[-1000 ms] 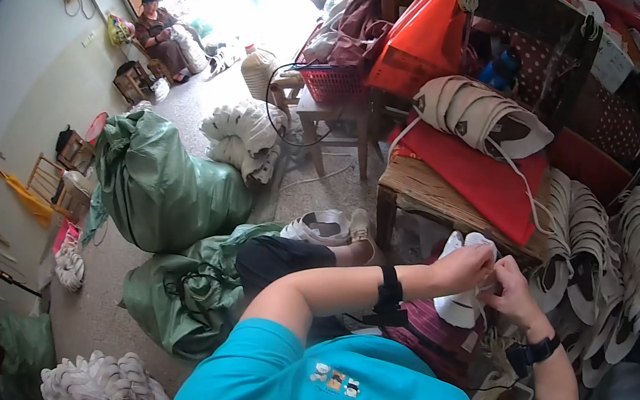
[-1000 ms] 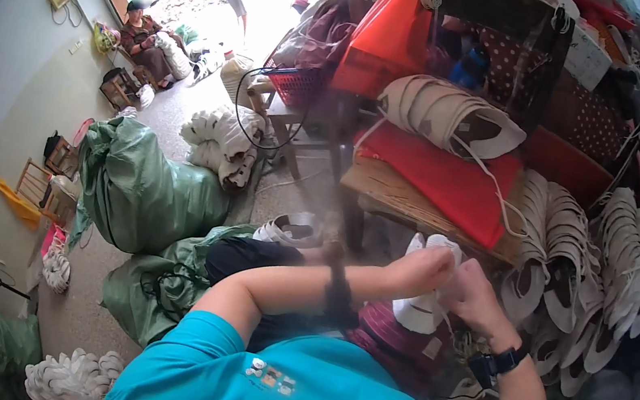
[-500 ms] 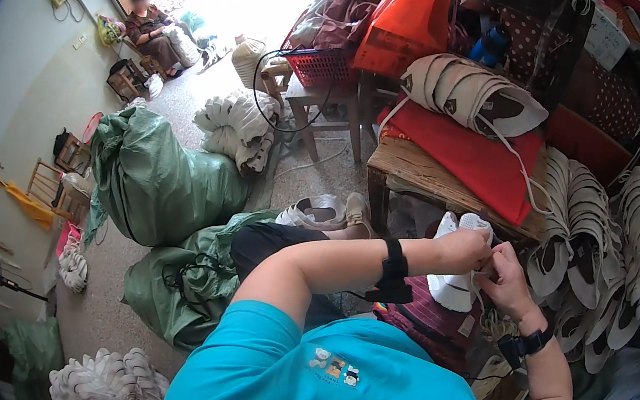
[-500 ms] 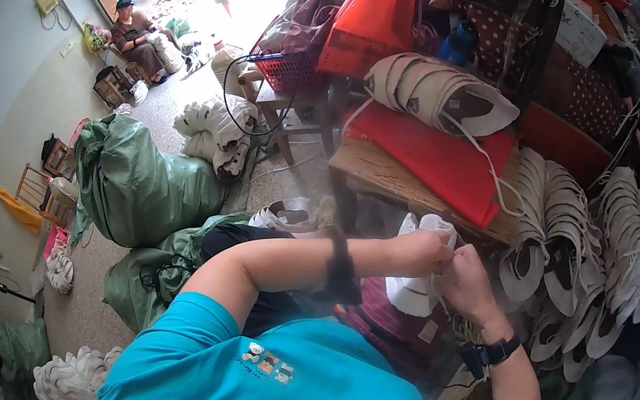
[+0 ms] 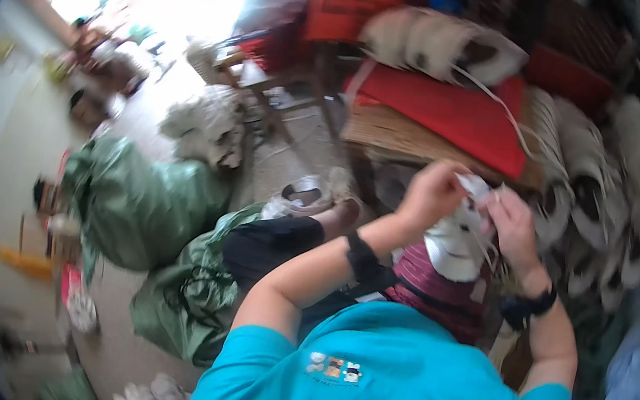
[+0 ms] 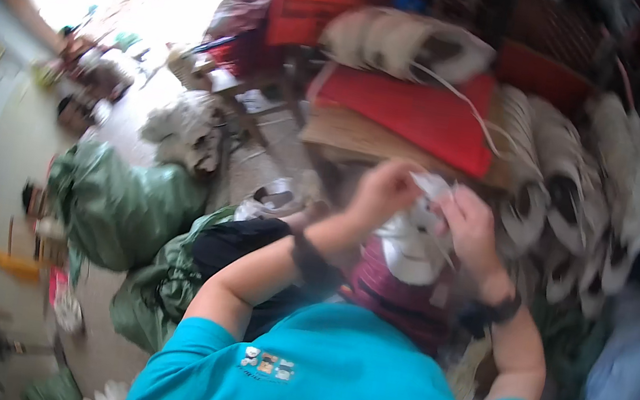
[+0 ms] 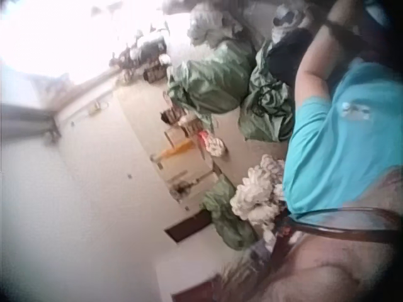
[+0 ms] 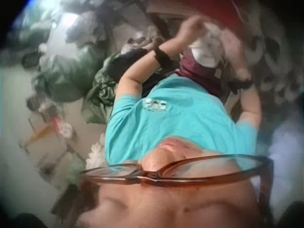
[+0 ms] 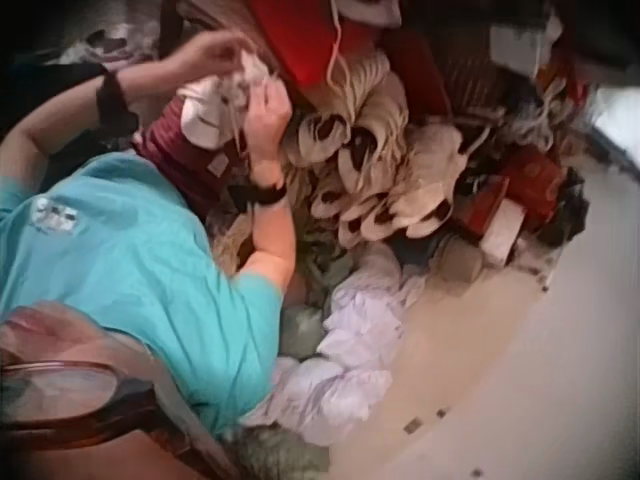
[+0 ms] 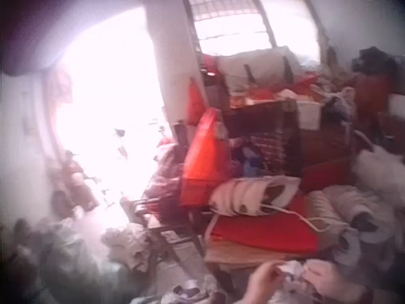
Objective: The person threads white shoelaces through the eyelets of a white sneaker, pulling the laces tight and adjusting them. They handle multiple shoes, placing some aside and continuing to lace others in a repetitive manner.
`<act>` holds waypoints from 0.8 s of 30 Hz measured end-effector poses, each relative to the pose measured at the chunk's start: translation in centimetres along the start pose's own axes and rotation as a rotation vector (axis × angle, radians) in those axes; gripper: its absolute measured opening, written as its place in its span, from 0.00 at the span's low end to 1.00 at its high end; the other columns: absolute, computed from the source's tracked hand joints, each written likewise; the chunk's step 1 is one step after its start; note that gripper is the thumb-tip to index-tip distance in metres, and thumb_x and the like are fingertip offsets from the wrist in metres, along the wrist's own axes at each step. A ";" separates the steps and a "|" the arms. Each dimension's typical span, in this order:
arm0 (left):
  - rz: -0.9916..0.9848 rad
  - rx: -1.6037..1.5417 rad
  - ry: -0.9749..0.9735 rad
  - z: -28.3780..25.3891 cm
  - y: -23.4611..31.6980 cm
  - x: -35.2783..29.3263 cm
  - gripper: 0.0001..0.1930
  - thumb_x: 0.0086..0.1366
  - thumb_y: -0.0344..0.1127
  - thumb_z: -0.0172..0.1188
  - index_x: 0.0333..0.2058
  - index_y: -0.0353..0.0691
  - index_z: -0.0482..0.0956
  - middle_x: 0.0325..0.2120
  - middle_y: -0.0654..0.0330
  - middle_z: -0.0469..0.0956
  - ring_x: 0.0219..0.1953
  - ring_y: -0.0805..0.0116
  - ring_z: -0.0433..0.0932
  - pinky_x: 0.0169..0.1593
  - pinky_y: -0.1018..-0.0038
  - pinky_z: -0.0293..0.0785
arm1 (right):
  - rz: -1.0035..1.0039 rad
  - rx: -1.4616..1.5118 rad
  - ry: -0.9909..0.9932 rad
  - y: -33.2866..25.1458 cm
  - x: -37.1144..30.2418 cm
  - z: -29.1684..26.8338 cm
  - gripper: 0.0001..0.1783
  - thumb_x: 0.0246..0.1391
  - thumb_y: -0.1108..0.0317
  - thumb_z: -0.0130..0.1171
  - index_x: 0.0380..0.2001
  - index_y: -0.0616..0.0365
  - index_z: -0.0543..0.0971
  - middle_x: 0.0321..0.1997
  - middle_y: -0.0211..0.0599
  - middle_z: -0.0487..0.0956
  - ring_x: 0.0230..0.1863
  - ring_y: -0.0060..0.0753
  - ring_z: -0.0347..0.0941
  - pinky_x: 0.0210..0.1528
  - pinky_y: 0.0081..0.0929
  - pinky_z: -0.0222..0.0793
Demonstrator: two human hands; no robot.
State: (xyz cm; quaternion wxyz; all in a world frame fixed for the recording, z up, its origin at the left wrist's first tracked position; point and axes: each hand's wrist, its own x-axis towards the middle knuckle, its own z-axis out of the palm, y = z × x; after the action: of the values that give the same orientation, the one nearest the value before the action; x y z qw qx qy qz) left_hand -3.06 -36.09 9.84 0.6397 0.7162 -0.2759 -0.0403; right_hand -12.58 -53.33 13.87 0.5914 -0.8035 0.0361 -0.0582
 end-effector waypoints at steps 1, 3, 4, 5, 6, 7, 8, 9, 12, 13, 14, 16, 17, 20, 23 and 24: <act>-0.035 -0.009 0.013 -0.8 -1.0 -0.1 0.16 0.60 0.24 0.66 0.47 0.38 0.78 0.28 0.63 0.78 0.29 0.77 0.77 0.33 0.78 0.75 | -0.007 0.088 0.031 -0.9 0.8 0.2 0.10 0.66 0.69 0.50 0.35 0.62 0.79 0.29 0.29 0.77 0.24 0.16 0.71 0.28 0.21 0.70; -0.198 -0.288 -0.016 -0.9 -0.8 -0.3 0.14 0.63 0.24 0.62 0.47 0.33 0.77 0.34 0.62 0.80 0.32 0.76 0.77 0.37 0.80 0.76 | 0.071 0.216 -0.048 -0.2 1.7 0.3 0.11 0.65 0.69 0.51 0.40 0.63 0.80 0.31 0.29 0.78 0.24 0.18 0.74 0.28 0.21 0.72; -0.180 -0.334 0.028 -0.7 -1.2 -0.4 0.15 0.61 0.23 0.65 0.47 0.33 0.76 0.27 0.62 0.79 0.28 0.78 0.76 0.32 0.81 0.74 | 0.105 0.200 -0.061 -0.1 1.7 0.5 0.12 0.64 0.68 0.51 0.42 0.63 0.81 0.31 0.29 0.79 0.25 0.18 0.75 0.28 0.20 0.72; -0.214 -0.377 0.042 -0.5 -0.7 -0.5 0.15 0.61 0.23 0.65 0.46 0.32 0.76 0.28 0.62 0.79 0.28 0.79 0.76 0.33 0.81 0.74 | 0.127 0.194 -0.084 0.2 1.5 0.9 0.13 0.64 0.68 0.52 0.44 0.63 0.81 0.32 0.29 0.79 0.26 0.18 0.76 0.28 0.20 0.73; -0.235 -0.359 0.020 -0.4 0.1 -0.4 0.14 0.61 0.23 0.65 0.46 0.32 0.76 0.28 0.63 0.79 0.29 0.79 0.76 0.34 0.82 0.74 | 0.142 0.216 -0.103 0.6 1.2 1.3 0.13 0.65 0.69 0.51 0.46 0.64 0.80 0.32 0.29 0.78 0.25 0.17 0.76 0.28 0.18 0.73; -0.253 -0.330 0.011 -0.4 0.5 -0.4 0.14 0.62 0.24 0.65 0.46 0.32 0.76 0.28 0.63 0.80 0.29 0.80 0.76 0.34 0.82 0.74 | 0.150 0.244 -0.135 1.1 1.1 1.8 0.13 0.65 0.70 0.51 0.47 0.65 0.79 0.32 0.28 0.77 0.24 0.17 0.75 0.28 0.16 0.72; -0.237 -0.336 -0.007 0.0 0.4 -0.3 0.14 0.62 0.23 0.65 0.46 0.32 0.76 0.29 0.63 0.80 0.29 0.80 0.76 0.34 0.82 0.74 | 0.157 0.234 -0.131 1.2 0.9 1.9 0.12 0.65 0.70 0.52 0.46 0.64 0.79 0.31 0.26 0.77 0.24 0.17 0.75 0.27 0.16 0.72; -0.221 -0.334 -0.015 -0.1 0.3 -0.2 0.14 0.62 0.23 0.65 0.46 0.32 0.76 0.29 0.63 0.80 0.29 0.80 0.76 0.34 0.83 0.74 | 0.178 0.228 -0.141 1.4 1.0 2.2 0.11 0.65 0.69 0.52 0.45 0.63 0.79 0.30 0.26 0.77 0.24 0.17 0.75 0.26 0.16 0.71; -0.182 -0.333 -0.019 0.0 0.2 -0.2 0.13 0.63 0.24 0.64 0.46 0.32 0.76 0.31 0.62 0.81 0.30 0.80 0.77 0.34 0.83 0.74 | 0.228 0.214 -0.171 1.6 1.4 2.9 0.10 0.66 0.68 0.53 0.42 0.62 0.80 0.29 0.25 0.77 0.22 0.16 0.74 0.25 0.16 0.70; -0.169 -0.332 -0.015 -0.1 0.4 -0.2 0.12 0.63 0.25 0.64 0.46 0.32 0.76 0.32 0.62 0.81 0.31 0.81 0.77 0.34 0.83 0.74 | 0.235 0.211 -0.175 1.1 1.4 3.0 0.10 0.66 0.67 0.53 0.41 0.62 0.80 0.28 0.25 0.77 0.21 0.16 0.74 0.24 0.15 0.69; -0.215 -0.358 0.011 -0.3 0.6 -0.3 0.12 0.65 0.26 0.63 0.46 0.32 0.76 0.32 0.62 0.81 0.30 0.81 0.77 0.33 0.83 0.73 | 0.242 0.209 -0.180 0.8 1.5 3.1 0.10 0.67 0.66 0.53 0.40 0.62 0.80 0.28 0.25 0.77 0.21 0.16 0.74 0.23 0.15 0.69; -0.305 -0.414 0.057 -0.9 1.4 -0.5 0.11 0.67 0.29 0.61 0.45 0.32 0.77 0.34 0.62 0.81 0.30 0.81 0.76 0.31 0.83 0.72 | 0.229 0.206 -0.174 1.3 1.6 3.2 0.11 0.67 0.66 0.53 0.39 0.62 0.80 0.28 0.25 0.77 0.19 0.15 0.73 0.23 0.15 0.68; -0.301 -0.421 0.061 -1.1 1.1 -0.5 0.10 0.68 0.31 0.59 0.46 0.33 0.77 0.35 0.62 0.81 0.29 0.81 0.75 0.31 0.83 0.71 | 0.223 0.205 -0.171 1.5 1.6 3.3 0.11 0.67 0.65 0.53 0.38 0.62 0.80 0.27 0.26 0.77 0.19 0.15 0.73 0.22 0.15 0.68; -0.276 -0.438 0.067 -1.9 -0.6 -0.7 0.12 0.73 0.38 0.54 0.46 0.34 0.77 0.36 0.62 0.81 0.25 0.82 0.71 0.28 0.85 0.67 | 0.240 0.219 -0.188 1.2 1.7 3.1 0.12 0.67 0.65 0.52 0.39 0.63 0.80 0.27 0.26 0.77 0.19 0.15 0.74 0.22 0.14 0.68; -0.282 -0.414 0.014 -2.2 -0.9 -1.3 0.13 0.74 0.39 0.53 0.45 0.34 0.78 0.35 0.62 0.82 0.24 0.83 0.71 0.28 0.85 0.67 | 0.235 0.231 -0.163 0.9 1.6 3.1 0.12 0.67 0.65 0.53 0.40 0.63 0.80 0.27 0.26 0.77 0.19 0.15 0.74 0.22 0.15 0.68; -0.286 -0.415 0.008 -2.1 -0.7 -1.3 0.13 0.74 0.40 0.53 0.44 0.35 0.79 0.35 0.63 0.82 0.24 0.84 0.70 0.28 0.85 0.66 | 0.188 0.248 -0.149 0.7 1.6 3.1 0.11 0.67 0.67 0.52 0.42 0.64 0.79 0.28 0.28 0.78 0.19 0.15 0.74 0.23 0.15 0.70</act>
State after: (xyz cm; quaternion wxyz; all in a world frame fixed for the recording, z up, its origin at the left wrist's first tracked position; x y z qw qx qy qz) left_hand -3.02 -33.62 9.14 0.7619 0.6015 -0.1551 -0.1833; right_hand -10.61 -50.83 12.43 0.6898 -0.7196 0.0599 0.0531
